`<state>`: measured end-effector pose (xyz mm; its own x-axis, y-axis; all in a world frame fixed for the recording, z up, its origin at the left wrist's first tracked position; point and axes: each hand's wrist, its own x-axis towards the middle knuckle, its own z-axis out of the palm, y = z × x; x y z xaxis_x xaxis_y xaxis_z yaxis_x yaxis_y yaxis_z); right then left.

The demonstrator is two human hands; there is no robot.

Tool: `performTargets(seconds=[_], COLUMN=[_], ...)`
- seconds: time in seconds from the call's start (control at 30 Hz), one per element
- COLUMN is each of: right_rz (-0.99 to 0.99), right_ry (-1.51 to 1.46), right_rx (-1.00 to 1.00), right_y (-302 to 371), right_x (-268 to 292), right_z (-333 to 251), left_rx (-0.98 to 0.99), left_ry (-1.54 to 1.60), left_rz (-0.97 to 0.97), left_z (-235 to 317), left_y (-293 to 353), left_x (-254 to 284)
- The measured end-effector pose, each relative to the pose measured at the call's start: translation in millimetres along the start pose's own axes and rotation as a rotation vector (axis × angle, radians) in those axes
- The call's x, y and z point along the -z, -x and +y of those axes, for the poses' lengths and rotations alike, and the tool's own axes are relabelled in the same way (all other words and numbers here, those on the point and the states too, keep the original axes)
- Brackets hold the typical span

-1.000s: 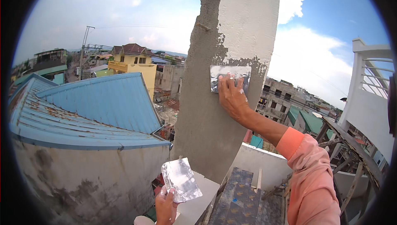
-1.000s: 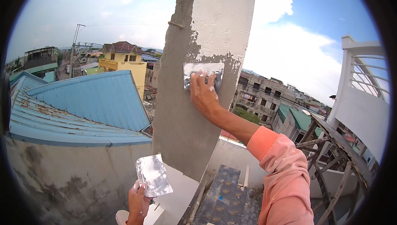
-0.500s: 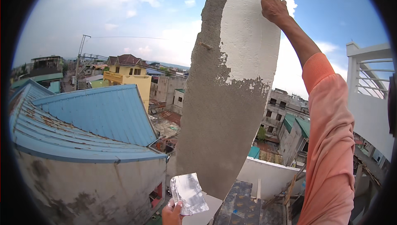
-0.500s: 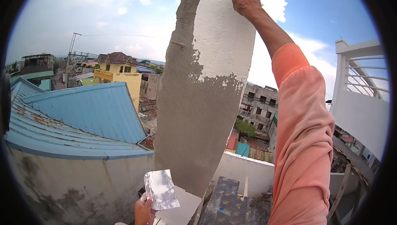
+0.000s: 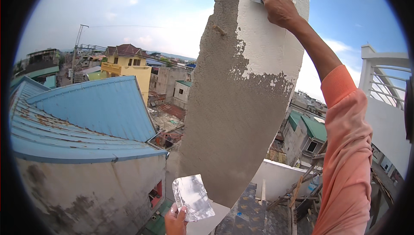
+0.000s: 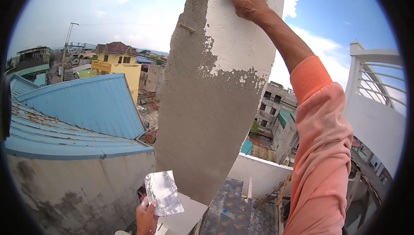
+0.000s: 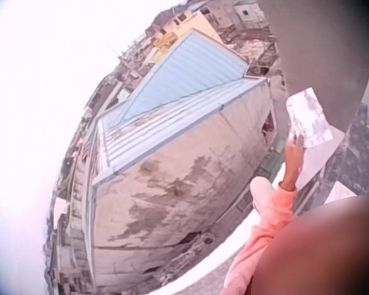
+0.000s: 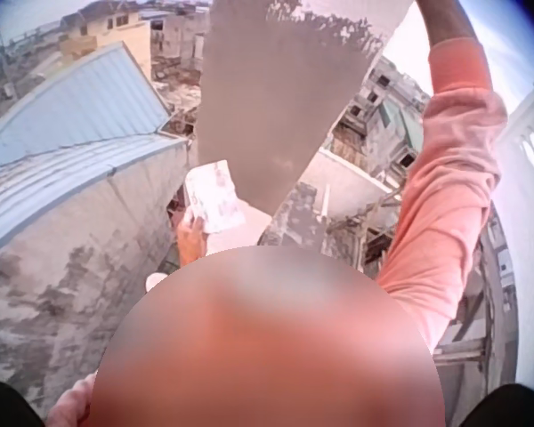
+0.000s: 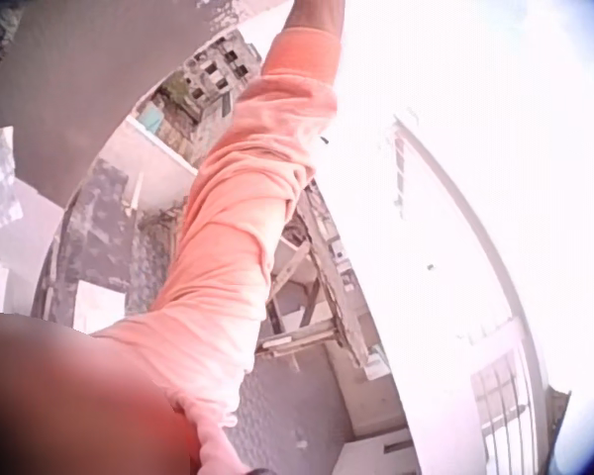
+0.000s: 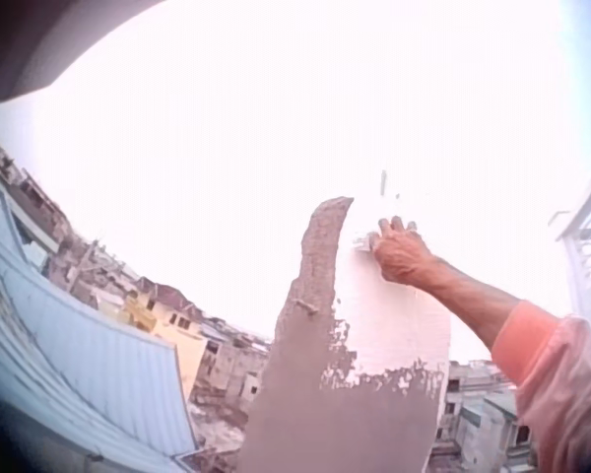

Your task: Applying a white skimming coat or plaster to a concrete pillar using a putty knife and a hawk.

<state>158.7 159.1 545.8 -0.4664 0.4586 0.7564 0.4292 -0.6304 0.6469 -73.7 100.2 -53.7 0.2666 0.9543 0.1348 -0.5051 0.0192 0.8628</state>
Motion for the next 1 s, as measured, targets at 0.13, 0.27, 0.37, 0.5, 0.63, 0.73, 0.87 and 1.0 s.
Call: performTargets(seconds=[0.13, 0.27, 0.37, 0.5, 0.63, 0.73, 0.87, 1.0], right_rz=[0.081, 0.076, 0.098, 0.152, 0.100, 0.092, 0.007, 0.047], right_ry=[-0.038, -0.100, -0.082, -0.101, -0.128, -0.156, -0.178, -0.318], right_rx=[0.085, 0.126, 0.152, 0.190, 0.184, 0.184, 0.236, 0.296], right_y=[47, 89, 120, 152, 185, 211, 247, 250], right_x=[-4, 2, 0, -2, 7, 12, 18, 31], right_z=[-27, -59, -74, -101, -129, -147, -159, -146], left_rx=[0.008, 0.040, 0.075, 0.052, 0.059, 0.051, 0.030, -0.044], left_ry=[-0.102, -0.099, -0.034, 0.052, 0.002, 0.329, 0.358, -0.050], left_rz=[0.003, -0.023, -0.023, -0.039, -0.043, -0.033, -0.025, -0.064], left_z=[-43, -75, -67, -59, -52, -31, -21, -23], left_y=[-6, 2, 13, 20, 23, 25, 30, 32], left_x=[2, 6, -2, -7, -5, -16, -19, -4])
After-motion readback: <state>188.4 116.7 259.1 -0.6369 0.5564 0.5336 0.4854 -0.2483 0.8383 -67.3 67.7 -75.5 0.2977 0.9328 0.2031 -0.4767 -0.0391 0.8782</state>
